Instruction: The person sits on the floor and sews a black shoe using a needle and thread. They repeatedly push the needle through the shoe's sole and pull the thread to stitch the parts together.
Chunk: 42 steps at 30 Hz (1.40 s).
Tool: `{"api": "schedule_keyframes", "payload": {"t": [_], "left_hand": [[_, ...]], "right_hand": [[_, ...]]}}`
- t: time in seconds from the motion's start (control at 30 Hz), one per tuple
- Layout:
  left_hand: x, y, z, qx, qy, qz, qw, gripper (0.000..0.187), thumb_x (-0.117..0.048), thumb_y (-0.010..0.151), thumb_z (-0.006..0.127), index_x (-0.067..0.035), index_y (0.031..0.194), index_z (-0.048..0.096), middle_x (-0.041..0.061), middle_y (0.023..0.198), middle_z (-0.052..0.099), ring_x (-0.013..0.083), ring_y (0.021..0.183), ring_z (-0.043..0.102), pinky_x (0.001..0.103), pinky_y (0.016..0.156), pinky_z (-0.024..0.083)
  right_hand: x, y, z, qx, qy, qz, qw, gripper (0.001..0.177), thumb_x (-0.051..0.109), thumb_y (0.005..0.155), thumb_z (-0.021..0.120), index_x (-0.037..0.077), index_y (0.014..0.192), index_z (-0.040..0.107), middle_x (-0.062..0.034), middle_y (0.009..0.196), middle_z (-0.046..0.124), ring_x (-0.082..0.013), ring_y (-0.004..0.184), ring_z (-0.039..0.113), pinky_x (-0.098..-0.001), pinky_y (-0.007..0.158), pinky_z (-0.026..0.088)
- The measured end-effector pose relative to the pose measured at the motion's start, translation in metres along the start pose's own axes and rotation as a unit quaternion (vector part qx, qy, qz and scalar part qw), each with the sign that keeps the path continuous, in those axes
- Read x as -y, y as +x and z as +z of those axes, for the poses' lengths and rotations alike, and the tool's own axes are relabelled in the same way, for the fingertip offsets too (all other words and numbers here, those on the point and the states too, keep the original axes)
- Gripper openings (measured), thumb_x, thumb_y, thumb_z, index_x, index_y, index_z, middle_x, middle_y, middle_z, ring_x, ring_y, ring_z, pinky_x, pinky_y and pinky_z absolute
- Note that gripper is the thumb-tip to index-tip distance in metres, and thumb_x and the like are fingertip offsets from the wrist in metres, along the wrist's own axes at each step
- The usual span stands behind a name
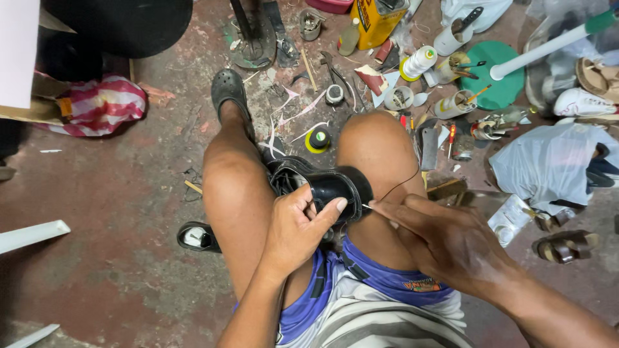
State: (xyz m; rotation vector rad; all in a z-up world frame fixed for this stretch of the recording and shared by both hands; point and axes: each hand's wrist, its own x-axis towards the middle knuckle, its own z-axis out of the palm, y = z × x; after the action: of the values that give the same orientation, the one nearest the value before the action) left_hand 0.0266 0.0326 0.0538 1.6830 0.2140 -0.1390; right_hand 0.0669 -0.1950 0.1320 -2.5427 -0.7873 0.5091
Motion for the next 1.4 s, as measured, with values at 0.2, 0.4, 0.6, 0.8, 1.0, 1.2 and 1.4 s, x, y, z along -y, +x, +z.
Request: {"api": "schedule_keyframes", "payload": {"t": [0.2,0.4,0.6,0.8,1.0,1.2,1.4], "left_hand": [[-0.002,-0.001,0.0,-0.002,0.002,-0.007,1.0,0.014,-0.021,0.088,0.076,-0.008,0.091,0.076,-0.005,0.056,0.054,0.0027,0.051,0.044,0.025,0.047,0.038],[-0.005,-0.002,0.008,-0.029,0.01,0.005,1.0,0.019,-0.024,0.086,0.078,-0.006,0.086,0.071,0.0,0.053,0.051,0.0082,0.047,0.045,0.028,0.046,0.038],[-0.009,-0.003,0.014,-0.036,0.025,0.022,0.999,0.021,-0.026,0.086,0.078,-0.005,0.087,0.071,0.003,0.053,0.051,0.0125,0.046,0.046,0.031,0.046,0.039],[-0.003,-0.002,0.015,-0.029,0.036,0.042,0.998,0.023,-0.025,0.087,0.077,-0.005,0.084,0.069,0.005,0.053,0.051,0.014,0.046,0.046,0.032,0.046,0.039],[-0.005,-0.004,0.013,-0.023,0.007,0.042,0.999,0.018,-0.022,0.087,0.077,-0.005,0.089,0.072,-0.001,0.055,0.05,0.0072,0.049,0.043,0.029,0.047,0.039],[-0.004,-0.011,0.019,-0.024,-0.048,-0.033,0.998,0.015,-0.019,0.088,0.076,-0.005,0.088,0.072,-0.007,0.055,0.046,0.0032,0.052,0.038,0.027,0.045,0.033],[0.009,-0.014,0.026,-0.054,-0.035,0.005,0.998,0.034,-0.02,0.089,0.08,-0.004,0.07,0.056,-0.004,0.055,0.046,0.003,0.053,0.037,0.027,0.045,0.034]], "right_hand": [[0.008,0.004,-0.006,0.019,-0.061,-0.03,0.997,0.066,0.008,0.068,0.07,0.019,0.134,0.065,-0.0052,0.086,0.068,-0.0299,0.069,0.071,-0.0437,0.052,0.053],[0.032,0.003,-0.018,0.036,-0.187,-0.063,0.98,0.057,0.009,0.072,0.068,0.01,0.129,0.065,-0.0086,0.09,0.067,-0.0278,0.065,0.071,-0.0397,0.049,0.054],[0.054,0.023,-0.018,0.176,-0.347,-0.013,0.921,0.052,0.017,0.077,0.067,0.006,0.127,0.061,-0.0082,0.097,0.068,-0.0264,0.08,0.073,-0.0356,0.058,0.058],[0.059,0.029,-0.015,0.186,-0.381,-0.055,0.904,0.063,0.017,0.073,0.067,-0.003,0.132,0.058,-0.0118,0.093,0.069,-0.027,0.074,0.074,-0.0348,0.051,0.058],[0.045,0.024,-0.02,0.096,-0.306,-0.098,0.942,0.05,0.01,0.074,0.065,0.001,0.123,0.066,-0.0118,0.092,0.071,-0.0293,0.06,0.072,-0.0379,0.041,0.055],[0.029,0.011,-0.031,0.037,-0.163,-0.084,0.982,0.043,0.009,0.075,0.066,0.013,0.118,0.07,-0.0062,0.086,0.07,-0.0334,0.06,0.07,-0.0444,0.042,0.052],[0.009,0.014,-0.024,0.03,-0.134,-0.083,0.987,0.031,0.013,0.079,0.069,0.017,0.11,0.07,-0.0036,0.08,0.069,-0.0298,0.065,0.07,-0.0449,0.045,0.051]]}}
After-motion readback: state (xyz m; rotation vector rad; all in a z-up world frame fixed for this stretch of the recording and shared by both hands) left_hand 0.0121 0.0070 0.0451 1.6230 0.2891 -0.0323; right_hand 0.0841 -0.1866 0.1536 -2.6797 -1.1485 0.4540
